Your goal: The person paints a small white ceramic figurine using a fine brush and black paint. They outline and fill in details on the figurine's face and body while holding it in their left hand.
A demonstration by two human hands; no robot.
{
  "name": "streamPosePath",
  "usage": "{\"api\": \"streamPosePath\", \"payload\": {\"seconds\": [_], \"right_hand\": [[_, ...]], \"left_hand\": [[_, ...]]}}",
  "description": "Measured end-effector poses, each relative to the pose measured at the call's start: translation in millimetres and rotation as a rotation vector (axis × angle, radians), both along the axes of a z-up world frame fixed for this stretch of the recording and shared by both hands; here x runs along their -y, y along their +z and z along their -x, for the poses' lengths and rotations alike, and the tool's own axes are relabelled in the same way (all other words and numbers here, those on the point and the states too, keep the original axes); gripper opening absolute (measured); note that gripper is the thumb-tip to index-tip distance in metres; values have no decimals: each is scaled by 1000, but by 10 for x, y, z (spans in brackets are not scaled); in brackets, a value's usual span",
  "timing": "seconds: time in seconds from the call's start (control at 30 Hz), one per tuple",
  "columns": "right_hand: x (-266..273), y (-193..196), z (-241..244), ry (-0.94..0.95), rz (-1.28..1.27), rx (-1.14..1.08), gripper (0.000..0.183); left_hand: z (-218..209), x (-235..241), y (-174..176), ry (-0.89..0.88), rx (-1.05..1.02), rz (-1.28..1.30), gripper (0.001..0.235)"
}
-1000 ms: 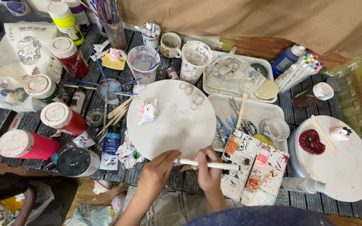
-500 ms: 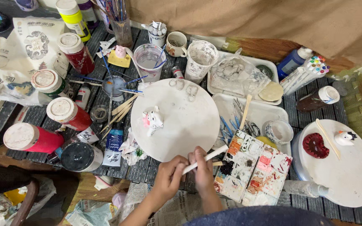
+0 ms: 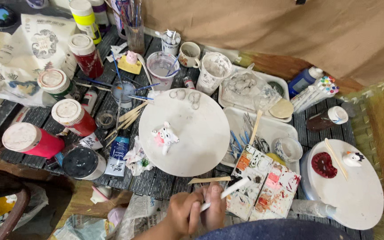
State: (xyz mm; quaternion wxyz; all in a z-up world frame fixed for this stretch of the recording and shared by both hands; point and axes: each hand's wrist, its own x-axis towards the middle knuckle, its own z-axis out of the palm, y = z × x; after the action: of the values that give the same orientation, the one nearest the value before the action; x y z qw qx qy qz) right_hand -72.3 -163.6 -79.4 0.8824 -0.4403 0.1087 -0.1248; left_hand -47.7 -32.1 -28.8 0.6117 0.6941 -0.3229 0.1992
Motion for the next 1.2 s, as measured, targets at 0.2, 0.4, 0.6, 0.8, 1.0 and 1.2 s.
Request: {"api": "streamPosePath", "payload": {"seconds": [0.2, 0.4, 0.6, 0.8, 1.0, 1.2], "right_hand": [[61, -60, -313, 98, 320, 30, 29], [744, 446, -486, -27, 565, 311, 28], [648, -51, -252, 462, 662, -95, 30], [555, -250, -259, 252, 629, -64, 36], [295, 253, -335, -38, 1642, 190, 32], [362, 473, -278, 45, 1807, -114, 42]], "left_hand": [[-129, -144, -113, -114, -257, -12, 11], [-213, -713, -69, -136, -614, -227, 14], [-75, -687, 81, -351, -553, -241, 11], [-103, -734, 176, -341, -361, -239, 13], [81, -1460, 331, 328, -566, -152, 32], [112, -1380, 302, 814, -336, -451, 34]]}}
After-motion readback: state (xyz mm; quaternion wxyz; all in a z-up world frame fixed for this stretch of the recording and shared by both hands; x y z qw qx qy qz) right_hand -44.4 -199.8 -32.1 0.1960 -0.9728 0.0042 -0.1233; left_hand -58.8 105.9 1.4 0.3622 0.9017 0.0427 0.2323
